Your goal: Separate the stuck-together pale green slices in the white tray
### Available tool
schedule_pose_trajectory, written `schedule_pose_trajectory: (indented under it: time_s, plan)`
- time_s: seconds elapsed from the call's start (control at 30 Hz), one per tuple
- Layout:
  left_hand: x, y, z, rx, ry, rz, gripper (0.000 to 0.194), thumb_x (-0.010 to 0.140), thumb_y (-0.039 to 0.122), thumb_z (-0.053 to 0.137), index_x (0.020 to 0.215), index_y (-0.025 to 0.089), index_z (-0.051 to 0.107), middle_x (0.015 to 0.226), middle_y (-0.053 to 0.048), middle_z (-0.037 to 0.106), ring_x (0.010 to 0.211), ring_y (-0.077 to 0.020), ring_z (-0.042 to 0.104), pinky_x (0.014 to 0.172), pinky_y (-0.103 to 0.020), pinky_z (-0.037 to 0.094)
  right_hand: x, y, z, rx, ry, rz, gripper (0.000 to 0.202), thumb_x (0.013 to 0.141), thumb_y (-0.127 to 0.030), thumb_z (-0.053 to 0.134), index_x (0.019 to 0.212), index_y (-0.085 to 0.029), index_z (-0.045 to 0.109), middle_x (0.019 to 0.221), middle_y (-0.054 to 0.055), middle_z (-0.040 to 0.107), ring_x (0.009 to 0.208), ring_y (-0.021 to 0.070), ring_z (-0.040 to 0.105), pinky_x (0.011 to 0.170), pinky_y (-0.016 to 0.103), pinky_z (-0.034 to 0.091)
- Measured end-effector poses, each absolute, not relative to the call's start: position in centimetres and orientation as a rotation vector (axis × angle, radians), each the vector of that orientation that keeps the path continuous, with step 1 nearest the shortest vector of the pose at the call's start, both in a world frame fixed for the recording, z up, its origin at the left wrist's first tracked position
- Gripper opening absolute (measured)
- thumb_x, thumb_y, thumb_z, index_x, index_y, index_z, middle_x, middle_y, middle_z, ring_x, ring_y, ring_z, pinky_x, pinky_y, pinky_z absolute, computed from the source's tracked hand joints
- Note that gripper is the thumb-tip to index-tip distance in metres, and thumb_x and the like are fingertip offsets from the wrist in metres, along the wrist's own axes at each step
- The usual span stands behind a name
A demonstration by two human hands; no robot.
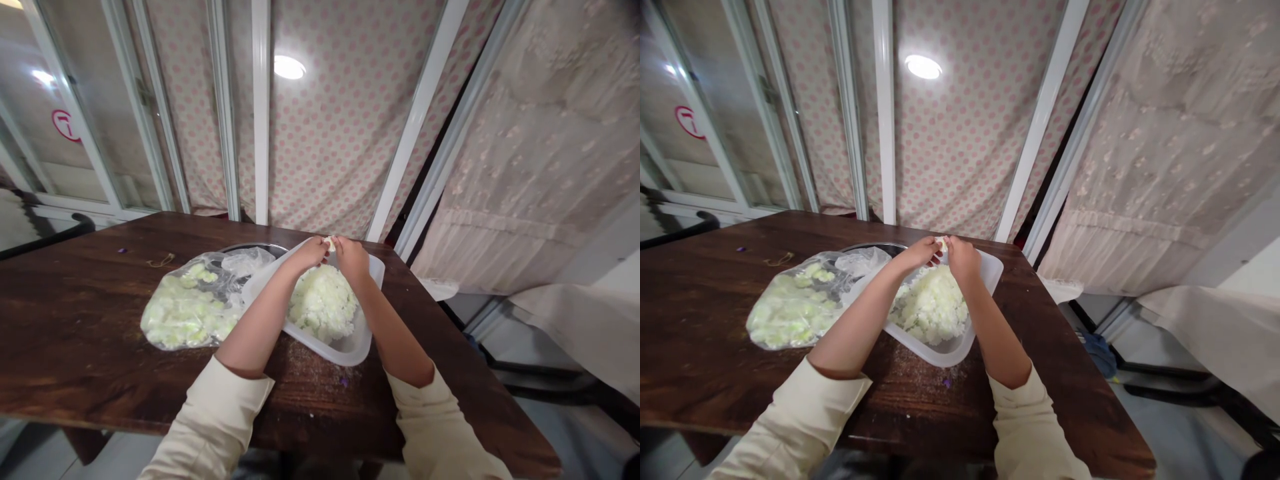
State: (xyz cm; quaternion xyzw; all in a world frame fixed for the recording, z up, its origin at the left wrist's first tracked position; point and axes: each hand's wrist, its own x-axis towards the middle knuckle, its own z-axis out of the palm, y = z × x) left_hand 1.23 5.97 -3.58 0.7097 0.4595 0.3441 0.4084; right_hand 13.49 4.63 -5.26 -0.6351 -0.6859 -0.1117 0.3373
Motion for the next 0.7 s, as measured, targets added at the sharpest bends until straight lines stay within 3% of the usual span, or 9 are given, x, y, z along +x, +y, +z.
schedule_pose_trajectory:
  time_s: [0.17, 0.4, 0.53, 0.7]
  plan:
    - [1.3, 6.6, -4.3, 1.916, 1.229, 0.891, 0.012, 0.080, 0.026, 0.036, 0.074, 0.017, 0.040, 0.069, -0.003, 0.053, 0.051, -0.0088, 0.051, 0.044, -0.019, 0.037, 13.3, 4.3, -5.3, -1.795, -1.791, -0.304, 0.046, 0.088, -0.047, 0.022, 0.091, -0.021, 0.061, 0.083, 0.008, 0.064, 0.076, 0.0188, 0.056, 0.062, 0.026, 0.033]
    - [1.2, 6.8, -4.2, 1.993, 1.288, 0.947, 0.014, 0.076, 0.025, 0.038, 0.069, 0.016, 0.045, 0.058, -0.001, 0.052, 0.048, -0.0104, 0.049, 0.046, -0.021, 0.035, 13.4, 5.0, -5.7, -1.599, -1.731, -0.084, 0.040, 0.086, -0.042, 0.032, 0.075, -0.018, 0.061, 0.071, 0.006, 0.062, 0.067, 0.0163, 0.054, 0.058, 0.024, 0.031]
    - [1.2, 6.0, -3.3, 1.958, 1.232, 1.074, 0.015, 0.072, 0.022, 0.039, 0.061, 0.016, 0.045, 0.049, 0.001, 0.046, 0.046, -0.0101, 0.046, 0.045, -0.021, 0.032, 13.6, 5.8, -6.0, -1.287, -1.677, 0.159, 0.039, 0.084, -0.041, 0.034, 0.061, -0.016, 0.053, 0.057, 0.001, 0.054, 0.054, 0.0119, 0.047, 0.053, 0.023, 0.031]
    - [1.1, 5.8, -3.0, 1.882, 1.097, 1.152, 0.020, 0.075, 0.025, 0.038, 0.057, 0.017, 0.042, 0.042, 0.004, 0.039, 0.040, -0.0082, 0.038, 0.044, -0.021, 0.030, 13.5, 5.7, -5.8, -1.122, -1.610, 0.151, 0.041, 0.082, -0.046, 0.034, 0.054, -0.017, 0.042, 0.049, -0.003, 0.040, 0.050, 0.0097, 0.037, 0.051, 0.023, 0.028]
